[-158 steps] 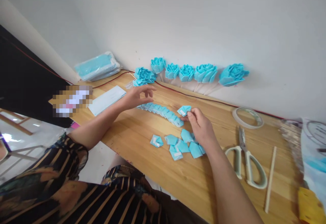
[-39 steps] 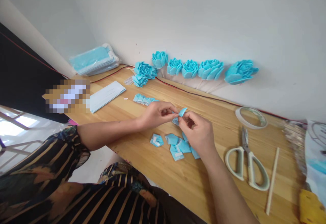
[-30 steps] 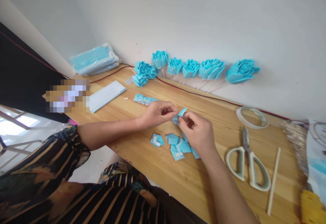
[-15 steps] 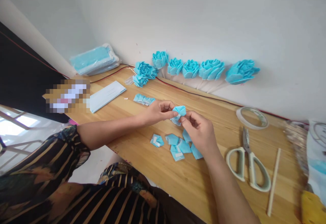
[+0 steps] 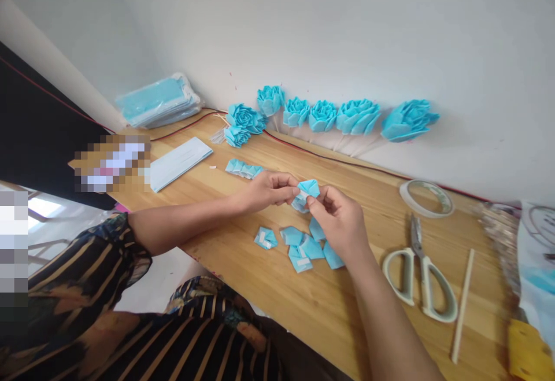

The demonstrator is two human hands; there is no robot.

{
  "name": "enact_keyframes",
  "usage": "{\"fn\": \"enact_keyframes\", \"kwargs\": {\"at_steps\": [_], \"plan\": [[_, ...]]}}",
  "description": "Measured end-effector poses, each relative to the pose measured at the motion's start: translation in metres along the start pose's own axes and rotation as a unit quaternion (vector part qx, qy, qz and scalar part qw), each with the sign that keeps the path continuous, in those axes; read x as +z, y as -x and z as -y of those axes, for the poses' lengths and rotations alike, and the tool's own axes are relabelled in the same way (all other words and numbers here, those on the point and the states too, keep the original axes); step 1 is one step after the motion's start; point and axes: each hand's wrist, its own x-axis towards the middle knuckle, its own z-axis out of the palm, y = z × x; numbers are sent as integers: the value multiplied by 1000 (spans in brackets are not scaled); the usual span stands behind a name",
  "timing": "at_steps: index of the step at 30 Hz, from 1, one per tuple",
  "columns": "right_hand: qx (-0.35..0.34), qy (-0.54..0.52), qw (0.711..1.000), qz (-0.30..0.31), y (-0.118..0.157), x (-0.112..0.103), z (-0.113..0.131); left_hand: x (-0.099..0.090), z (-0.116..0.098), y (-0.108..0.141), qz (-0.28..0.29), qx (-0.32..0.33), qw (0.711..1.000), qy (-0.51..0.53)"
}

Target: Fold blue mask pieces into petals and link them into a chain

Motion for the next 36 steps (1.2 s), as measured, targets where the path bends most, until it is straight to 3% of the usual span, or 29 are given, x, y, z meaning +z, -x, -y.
{"fn": "enact_keyframes", "kwargs": {"at_steps": [15, 20, 23, 27, 30, 36], "plan": [[10, -19, 1000, 3, -4, -4, -2, -1, -6, -2, -40, -32, 998, 24], [11, -29, 999, 12, -4, -4, -2, -3, -1, -4, -46, -15, 999, 10], [7, -17, 1000, 6, -4, -3, -2, -4, 3, -5, -52, 27, 998, -6], [4, -23, 999, -26, -4, -2, -1, -1, 4, 0, -108, 118, 983, -84], [-10, -4, 999, -43, -3, -1, 1, 2, 2, 6, -102, 162, 962, -196], [-43, 52, 997, -46, 1, 3, 7, 2, 6, 6, -101, 153, 937, -298]]}}
